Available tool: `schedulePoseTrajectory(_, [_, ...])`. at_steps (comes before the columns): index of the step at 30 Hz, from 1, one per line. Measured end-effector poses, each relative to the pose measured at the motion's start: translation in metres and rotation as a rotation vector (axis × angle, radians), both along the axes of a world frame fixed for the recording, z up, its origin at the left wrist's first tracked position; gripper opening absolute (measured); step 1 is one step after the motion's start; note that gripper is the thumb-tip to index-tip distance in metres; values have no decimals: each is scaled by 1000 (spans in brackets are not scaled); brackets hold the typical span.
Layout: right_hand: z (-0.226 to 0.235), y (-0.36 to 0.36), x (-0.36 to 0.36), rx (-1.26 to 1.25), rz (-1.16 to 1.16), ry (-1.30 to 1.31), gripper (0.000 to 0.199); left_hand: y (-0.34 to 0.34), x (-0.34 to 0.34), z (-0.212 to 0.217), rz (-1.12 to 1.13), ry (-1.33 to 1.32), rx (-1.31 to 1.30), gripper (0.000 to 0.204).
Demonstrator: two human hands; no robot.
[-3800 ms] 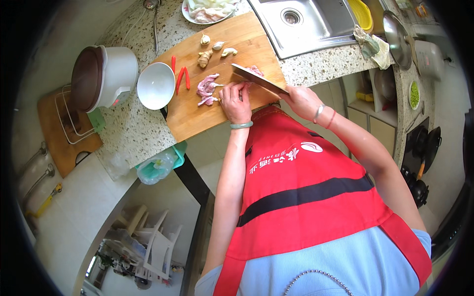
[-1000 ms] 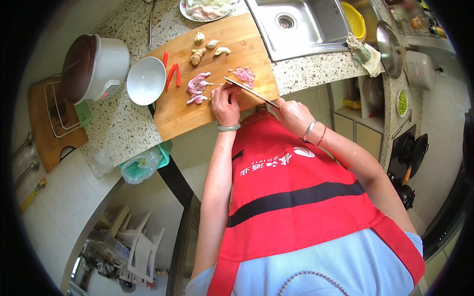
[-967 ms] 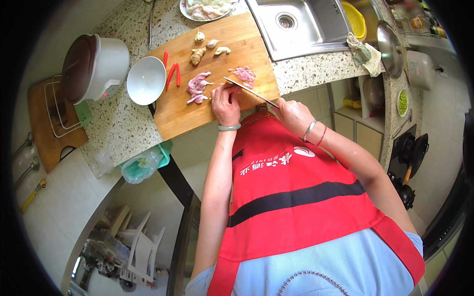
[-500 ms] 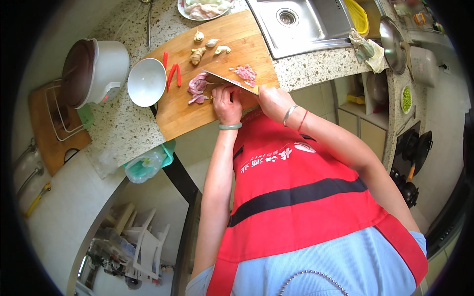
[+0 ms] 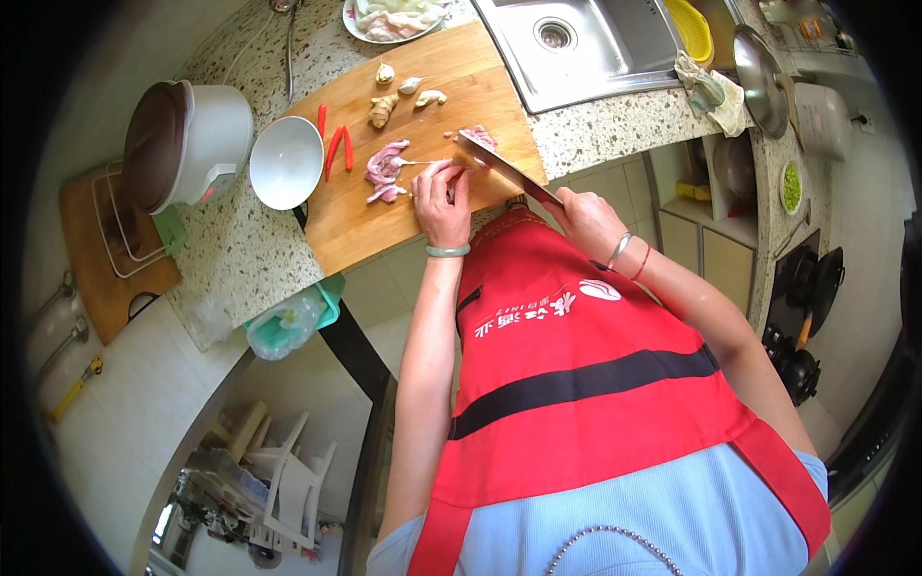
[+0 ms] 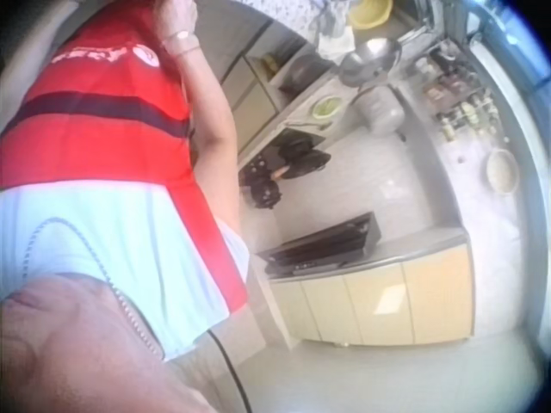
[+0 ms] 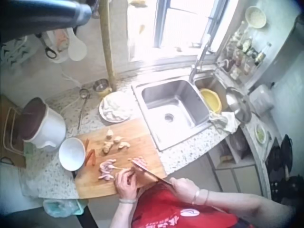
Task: The person washes a piece of raw meat under a kitchen faucet and places it on a wooden cutting board. Using a large cleaver, they slice the meat into thin strips, arranging the cut pieces on the board.
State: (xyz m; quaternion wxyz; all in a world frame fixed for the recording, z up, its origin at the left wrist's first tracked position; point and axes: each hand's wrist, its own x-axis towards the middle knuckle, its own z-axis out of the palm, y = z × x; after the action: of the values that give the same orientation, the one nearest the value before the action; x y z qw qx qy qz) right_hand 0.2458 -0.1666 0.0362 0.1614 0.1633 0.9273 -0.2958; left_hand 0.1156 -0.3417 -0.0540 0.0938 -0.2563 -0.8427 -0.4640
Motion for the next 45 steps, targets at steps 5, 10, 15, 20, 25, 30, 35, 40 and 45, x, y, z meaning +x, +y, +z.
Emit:
schedulePoseTrajectory(5, [1,-9,-5,16,69,-7,29,-1,0,-7,22,-3,7,10])
schedulePoseTrajectory(10, [-1,-12,-8,7,55,-51,29,-2,0,-10,13,6,-6,10])
schedulePoseTrajectory(15, [-5,-19,-24,-14,39,-47,30,-2,-1,-8,12,-34,-3,10])
schedulePoseTrajectory(20, [-17,-29,-58,-44,37,-21,29,0,-2,-6,4,-40,-4,12])
schedulePoseTrajectory(25, [-16,-22,-52,-56,20,-22,30,0,-4,-7,3,-16,-42,12])
schedulePoseTrajectory(30, [-3,5,1,-21,25,-128,33,-1,-3,-12,10,20,-30,11])
schedulePoseTrajectory(35, [2,5,7,-14,-18,-60,33,-5,-7,7,41,92,-181,17])
schedulePoseTrajectory(40, [3,-1,-4,-28,-15,3,30,-19,-13,2,-72,57,-266,26])
schedulePoseTrajectory(45, [-3,-9,-5,0,55,64,28,-15,1,-2,5,-79,-189,21])
